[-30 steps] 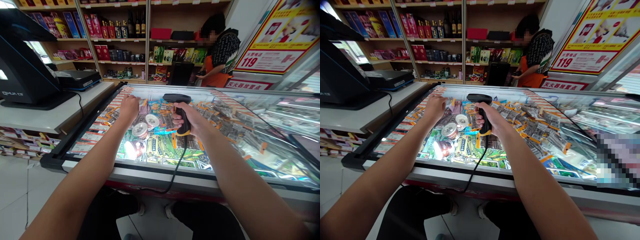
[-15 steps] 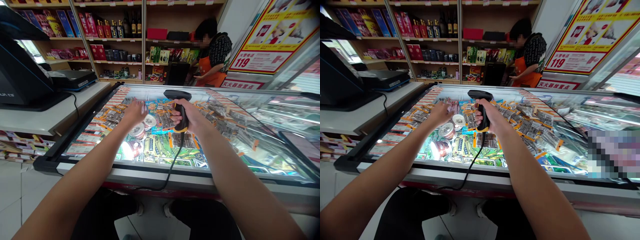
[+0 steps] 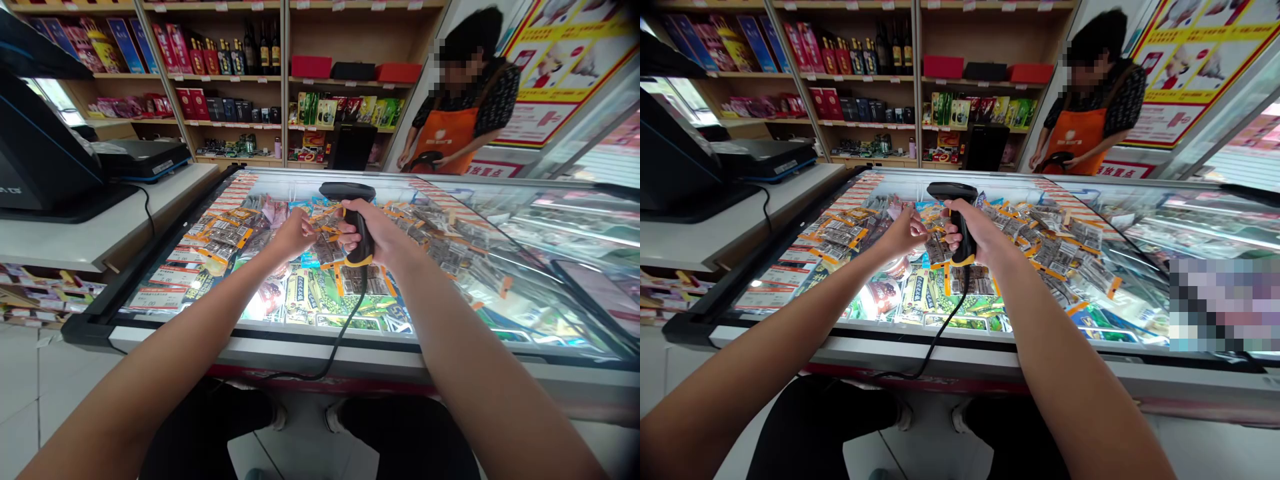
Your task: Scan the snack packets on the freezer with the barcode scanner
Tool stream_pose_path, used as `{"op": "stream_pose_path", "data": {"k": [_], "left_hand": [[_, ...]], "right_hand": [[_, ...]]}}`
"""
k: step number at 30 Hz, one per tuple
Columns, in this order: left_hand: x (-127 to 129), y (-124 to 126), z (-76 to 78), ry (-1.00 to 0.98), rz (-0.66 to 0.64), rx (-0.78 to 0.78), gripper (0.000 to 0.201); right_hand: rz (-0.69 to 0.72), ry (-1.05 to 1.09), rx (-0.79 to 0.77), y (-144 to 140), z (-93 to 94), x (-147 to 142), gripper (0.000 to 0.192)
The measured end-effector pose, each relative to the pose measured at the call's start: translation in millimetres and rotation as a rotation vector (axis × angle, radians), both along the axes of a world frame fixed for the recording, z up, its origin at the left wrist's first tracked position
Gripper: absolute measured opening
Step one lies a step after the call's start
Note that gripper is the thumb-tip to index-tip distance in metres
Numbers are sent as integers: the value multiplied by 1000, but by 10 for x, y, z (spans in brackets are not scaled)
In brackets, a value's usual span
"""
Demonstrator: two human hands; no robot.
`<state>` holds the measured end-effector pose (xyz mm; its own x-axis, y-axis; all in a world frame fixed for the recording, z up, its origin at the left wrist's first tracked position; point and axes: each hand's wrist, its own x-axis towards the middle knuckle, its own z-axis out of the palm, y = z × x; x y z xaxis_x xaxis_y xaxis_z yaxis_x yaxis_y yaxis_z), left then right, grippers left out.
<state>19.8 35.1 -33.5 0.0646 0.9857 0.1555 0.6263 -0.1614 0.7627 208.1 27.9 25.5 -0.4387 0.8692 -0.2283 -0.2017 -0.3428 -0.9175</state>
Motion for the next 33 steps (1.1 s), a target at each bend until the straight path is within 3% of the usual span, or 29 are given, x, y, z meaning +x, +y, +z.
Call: {"op": "stream_pose_path", "data": {"k": [2,5,7,15,23,27,33], "left_hand": [[-55,8,0,12,-4,-13,50],[-80,-10,-14,274,34,1,58],[-70,-23,-28,344,19,-34,55],[-103,62,-57,87,-51,-138,54],[-490,64,183,-18,-123,-215,50],[-716,209,199,-134,-9,-75,52],[-882,397,186,-360,270,196,64]], "right_hand": [[8,-1,8,4,-6,8,19],[18,-10,16,24,-39,10,19],[27,-25,14,43,-74,0,20],[-86,-116,6,76,-198,-110,20],[-171,-81,-25,127,-214,-105,15],[-139,-109,-1,118,-204,-52,22],[169,-81,49,47,-151,2,26]]}}
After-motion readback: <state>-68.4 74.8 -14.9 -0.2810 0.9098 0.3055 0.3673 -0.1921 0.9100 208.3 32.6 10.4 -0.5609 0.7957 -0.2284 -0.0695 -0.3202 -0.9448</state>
